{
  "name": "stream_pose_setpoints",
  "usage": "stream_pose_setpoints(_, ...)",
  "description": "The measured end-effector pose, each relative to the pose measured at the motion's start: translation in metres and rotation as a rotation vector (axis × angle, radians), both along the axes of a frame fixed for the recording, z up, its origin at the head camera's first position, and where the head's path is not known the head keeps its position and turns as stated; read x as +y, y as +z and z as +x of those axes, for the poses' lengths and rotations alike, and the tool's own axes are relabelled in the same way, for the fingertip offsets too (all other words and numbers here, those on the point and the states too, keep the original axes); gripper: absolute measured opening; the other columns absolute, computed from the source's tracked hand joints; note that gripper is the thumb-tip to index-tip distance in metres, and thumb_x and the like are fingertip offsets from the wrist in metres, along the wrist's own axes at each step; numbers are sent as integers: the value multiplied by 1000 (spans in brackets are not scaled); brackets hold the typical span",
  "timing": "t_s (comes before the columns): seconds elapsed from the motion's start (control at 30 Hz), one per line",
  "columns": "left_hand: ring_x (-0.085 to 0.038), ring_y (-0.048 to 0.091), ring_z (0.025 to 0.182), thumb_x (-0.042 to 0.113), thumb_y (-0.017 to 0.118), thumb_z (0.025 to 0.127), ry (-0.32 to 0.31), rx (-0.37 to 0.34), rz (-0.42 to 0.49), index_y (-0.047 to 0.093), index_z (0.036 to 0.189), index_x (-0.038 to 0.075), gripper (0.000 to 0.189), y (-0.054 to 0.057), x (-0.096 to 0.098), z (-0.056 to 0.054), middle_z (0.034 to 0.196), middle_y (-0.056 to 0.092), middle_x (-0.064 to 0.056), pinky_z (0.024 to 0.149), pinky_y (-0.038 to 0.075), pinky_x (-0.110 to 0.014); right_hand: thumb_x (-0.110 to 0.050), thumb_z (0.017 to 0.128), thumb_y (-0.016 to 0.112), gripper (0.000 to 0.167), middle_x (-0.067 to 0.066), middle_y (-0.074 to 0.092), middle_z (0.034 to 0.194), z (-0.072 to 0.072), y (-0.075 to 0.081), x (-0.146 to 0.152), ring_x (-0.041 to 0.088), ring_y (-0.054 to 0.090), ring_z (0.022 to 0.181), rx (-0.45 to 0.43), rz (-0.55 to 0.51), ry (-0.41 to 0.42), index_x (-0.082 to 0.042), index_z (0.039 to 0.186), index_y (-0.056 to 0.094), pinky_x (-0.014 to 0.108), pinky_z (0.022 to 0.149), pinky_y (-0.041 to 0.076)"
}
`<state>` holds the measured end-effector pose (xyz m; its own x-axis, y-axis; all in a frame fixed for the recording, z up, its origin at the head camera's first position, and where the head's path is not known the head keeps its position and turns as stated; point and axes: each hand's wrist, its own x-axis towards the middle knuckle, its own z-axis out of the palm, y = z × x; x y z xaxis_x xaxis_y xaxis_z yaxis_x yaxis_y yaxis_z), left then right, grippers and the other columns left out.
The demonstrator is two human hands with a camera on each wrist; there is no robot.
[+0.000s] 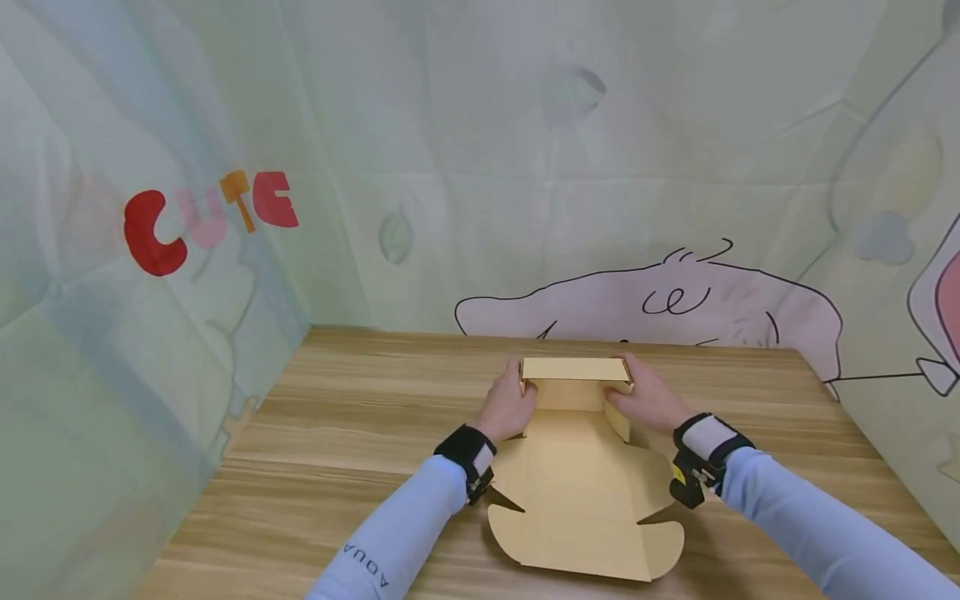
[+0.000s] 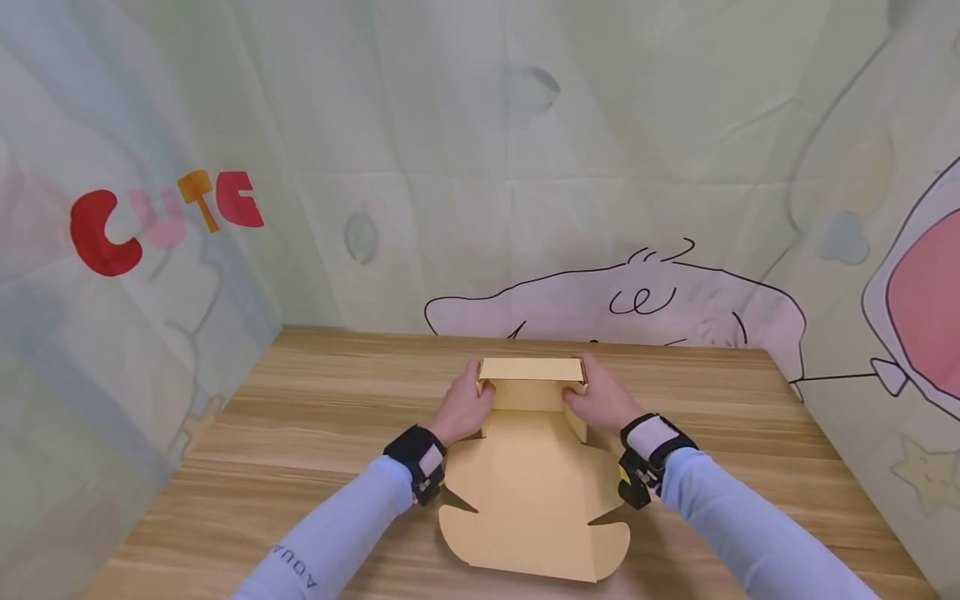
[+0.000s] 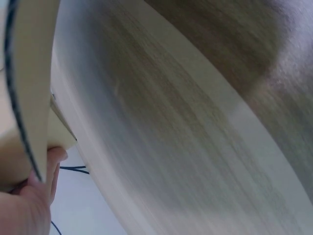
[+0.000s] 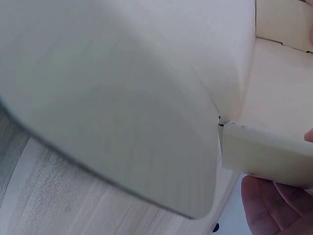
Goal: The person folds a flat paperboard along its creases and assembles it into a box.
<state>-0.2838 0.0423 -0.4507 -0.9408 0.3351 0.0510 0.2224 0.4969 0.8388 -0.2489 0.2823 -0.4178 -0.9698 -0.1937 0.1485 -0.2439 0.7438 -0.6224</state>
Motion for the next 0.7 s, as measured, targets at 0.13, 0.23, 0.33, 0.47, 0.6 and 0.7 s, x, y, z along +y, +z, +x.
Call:
stream_pose_setpoints(0.13,-12,38,48,17,42,104,0,1,-9,36,145,2,44,0,2,0,71,42,1,48,36,-25,-4,92,59,53,35,57,131,2,2,-1,48,57,121,-23,-12,-12,10,139,39,64,103,46)
stream_pose_setpoints(0.23,-12,38,49,17,42,104,5,-4,-15,36,145,2,44,1,3,0,72,43,1,49,36,-25,-2,92,57,53,36,56,132,2,3,-2,48,57,121,-27,-17,-19,11,139,39,64,104,46)
stream_pose_setpoints(0.33,-12,38,50,17,42,104,8,-17,-13,37,143,2,42,3,4,1,73,43,1,50,36,-25,-2,92,55,52,37,56,132,2,4,-1,44,59,114,-39,-13,-21,12,139,38,61,101,48)
stream_pose_setpoints(0.47,-12,38,51,17,41,104,-2,-62,-2,36,145,0,45,5,4,3,74,44,0,50,36,-25,-6,92,55,60,41,49,138,0,6,0,38,57,104,-92,29,-33,15,144,34,52,91,51)
stream_pose_setpoints(0.6,-13,37,54,17,40,104,-21,-109,-6,30,150,-3,51,7,4,4,80,42,-2,53,36,-26,-9,90,56,66,45,42,143,-2,7,2,41,54,108,-124,65,-36,18,145,32,58,98,48)
stream_pose_setpoints(0.7,-13,36,56,17,38,104,-36,-134,-20,25,154,-5,55,9,4,6,83,42,-3,56,36,-27,-8,88,57,64,44,47,139,-3,5,3,40,53,107,-123,75,-37,20,142,36,59,100,47)
